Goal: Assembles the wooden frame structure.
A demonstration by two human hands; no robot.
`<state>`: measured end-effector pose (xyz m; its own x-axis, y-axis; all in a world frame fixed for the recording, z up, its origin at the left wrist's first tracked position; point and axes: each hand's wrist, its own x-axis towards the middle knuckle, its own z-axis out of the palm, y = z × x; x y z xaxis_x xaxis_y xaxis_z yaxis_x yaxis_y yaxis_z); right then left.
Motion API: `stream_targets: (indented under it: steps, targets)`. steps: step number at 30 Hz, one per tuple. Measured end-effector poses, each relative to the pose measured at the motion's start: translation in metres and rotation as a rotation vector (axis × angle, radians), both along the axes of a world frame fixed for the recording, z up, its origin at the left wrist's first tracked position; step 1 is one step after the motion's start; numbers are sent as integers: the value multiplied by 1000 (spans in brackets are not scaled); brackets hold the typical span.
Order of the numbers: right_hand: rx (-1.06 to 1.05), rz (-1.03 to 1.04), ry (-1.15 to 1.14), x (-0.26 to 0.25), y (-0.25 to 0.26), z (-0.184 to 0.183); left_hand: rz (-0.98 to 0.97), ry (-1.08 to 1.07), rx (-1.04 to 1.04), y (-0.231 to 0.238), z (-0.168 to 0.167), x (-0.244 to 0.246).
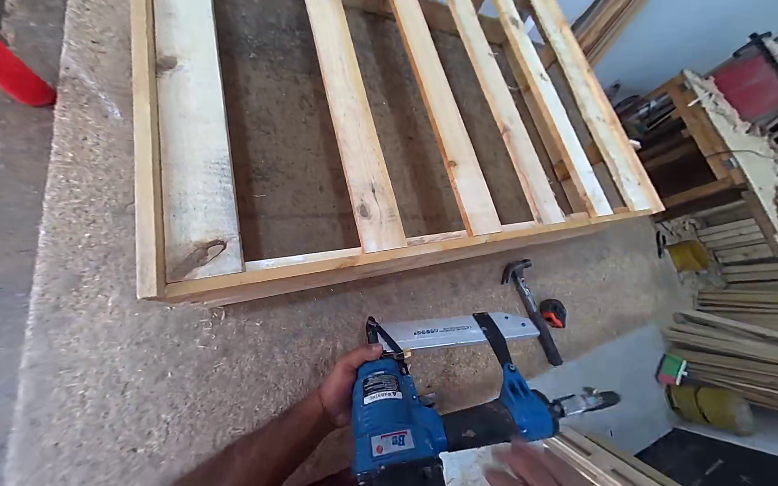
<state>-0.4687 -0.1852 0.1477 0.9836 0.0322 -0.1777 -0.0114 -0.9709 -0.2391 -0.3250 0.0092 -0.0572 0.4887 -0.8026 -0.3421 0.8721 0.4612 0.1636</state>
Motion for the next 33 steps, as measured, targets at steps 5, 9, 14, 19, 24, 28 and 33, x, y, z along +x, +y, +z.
stream_targets:
  steps: [5, 9, 14, 19, 24, 28, 33]
  targets:
    - [26, 196, 205, 46, -15, -75, -79, 9, 172, -10, 31, 0]
    - [345, -117, 289, 66, -28, -21, -83, -177, -49, 7, 50, 6]
    - [568, -278, 233, 107, -21, 65, 10, -588, 463, -8, 50, 26]
    - [741, -219, 328, 191, 0, 115, 248, -438, 54, -47, 89, 50]
    - [687, -419, 340, 240, 27, 109, 159, -375, 32, -40, 80, 75]
    - [682, -469, 363, 255, 30, 98, 155, -384, 3, -31, 70, 84]
    - [659, -483, 403, 261, 34, 95, 118, -323, -47, -23, 66, 82]
